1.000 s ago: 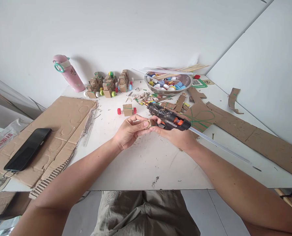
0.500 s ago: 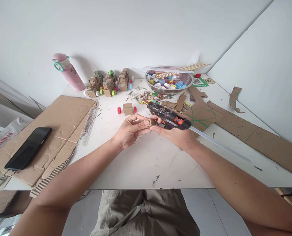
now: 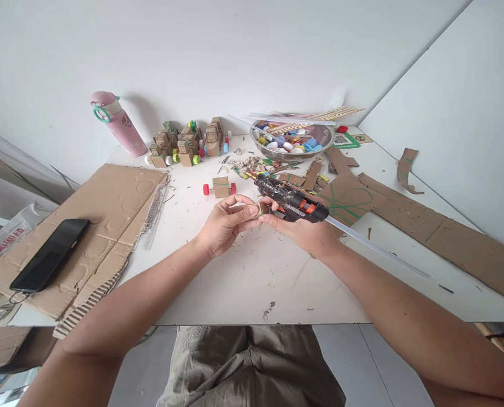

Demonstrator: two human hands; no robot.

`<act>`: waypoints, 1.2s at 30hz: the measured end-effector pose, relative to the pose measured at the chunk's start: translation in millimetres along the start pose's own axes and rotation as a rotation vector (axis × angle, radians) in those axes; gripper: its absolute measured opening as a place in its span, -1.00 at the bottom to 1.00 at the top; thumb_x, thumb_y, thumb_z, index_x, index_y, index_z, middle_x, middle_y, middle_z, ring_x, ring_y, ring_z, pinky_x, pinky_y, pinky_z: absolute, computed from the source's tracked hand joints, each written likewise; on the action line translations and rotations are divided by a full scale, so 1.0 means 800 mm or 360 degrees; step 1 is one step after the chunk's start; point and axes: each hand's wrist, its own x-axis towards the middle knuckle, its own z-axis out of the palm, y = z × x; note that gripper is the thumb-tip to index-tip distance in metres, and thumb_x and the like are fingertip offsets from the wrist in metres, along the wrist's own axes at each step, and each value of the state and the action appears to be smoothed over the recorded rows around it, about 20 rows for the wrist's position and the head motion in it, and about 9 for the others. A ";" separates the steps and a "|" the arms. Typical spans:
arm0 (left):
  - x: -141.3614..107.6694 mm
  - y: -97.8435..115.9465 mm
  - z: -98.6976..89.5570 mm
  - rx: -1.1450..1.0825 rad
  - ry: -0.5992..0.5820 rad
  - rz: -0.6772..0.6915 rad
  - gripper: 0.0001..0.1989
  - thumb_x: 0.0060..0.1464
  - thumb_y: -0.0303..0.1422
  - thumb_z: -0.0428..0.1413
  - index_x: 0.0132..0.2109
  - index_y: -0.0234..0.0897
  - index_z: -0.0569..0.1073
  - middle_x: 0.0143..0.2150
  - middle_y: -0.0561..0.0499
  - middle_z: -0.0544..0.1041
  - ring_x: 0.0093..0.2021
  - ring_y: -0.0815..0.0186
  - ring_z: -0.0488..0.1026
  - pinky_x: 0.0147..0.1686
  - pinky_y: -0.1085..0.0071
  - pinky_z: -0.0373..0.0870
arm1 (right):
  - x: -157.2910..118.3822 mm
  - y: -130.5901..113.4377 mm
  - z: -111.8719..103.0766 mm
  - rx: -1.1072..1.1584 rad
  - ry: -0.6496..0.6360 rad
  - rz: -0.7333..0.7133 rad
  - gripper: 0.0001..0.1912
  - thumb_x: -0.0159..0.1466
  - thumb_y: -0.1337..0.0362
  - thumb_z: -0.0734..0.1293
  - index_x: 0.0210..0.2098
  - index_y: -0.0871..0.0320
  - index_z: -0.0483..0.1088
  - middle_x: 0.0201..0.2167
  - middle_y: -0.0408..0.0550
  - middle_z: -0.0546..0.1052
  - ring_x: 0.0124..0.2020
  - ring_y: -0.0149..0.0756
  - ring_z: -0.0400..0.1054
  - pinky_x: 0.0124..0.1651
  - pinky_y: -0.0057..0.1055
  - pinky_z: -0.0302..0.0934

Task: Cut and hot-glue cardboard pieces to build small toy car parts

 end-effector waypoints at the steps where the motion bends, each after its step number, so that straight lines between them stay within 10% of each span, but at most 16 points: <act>1: 0.000 -0.001 -0.001 0.0016 -0.0005 0.0013 -0.57 -0.25 -0.36 0.62 -0.37 -0.28 0.51 -0.39 0.09 0.68 -0.34 0.35 0.69 -0.13 0.41 0.69 | 0.000 0.000 0.000 0.0011 0.0001 0.0001 -0.70 0.16 0.12 0.57 -0.39 -0.08 0.35 -0.35 -0.16 0.66 -0.25 -0.11 0.58 -0.05 -0.05 0.58; 36: -0.006 0.002 0.007 0.0028 0.0036 0.0101 -0.44 -0.48 -0.23 0.66 -0.42 -0.26 0.48 -0.44 0.16 0.67 -0.38 0.35 0.69 -0.17 0.40 0.70 | -0.003 0.002 0.003 -0.0031 0.0041 -0.0059 -0.72 0.19 0.08 0.55 -0.38 -0.09 0.36 -0.36 -0.14 0.66 -0.31 -0.12 0.57 -0.14 -0.03 0.57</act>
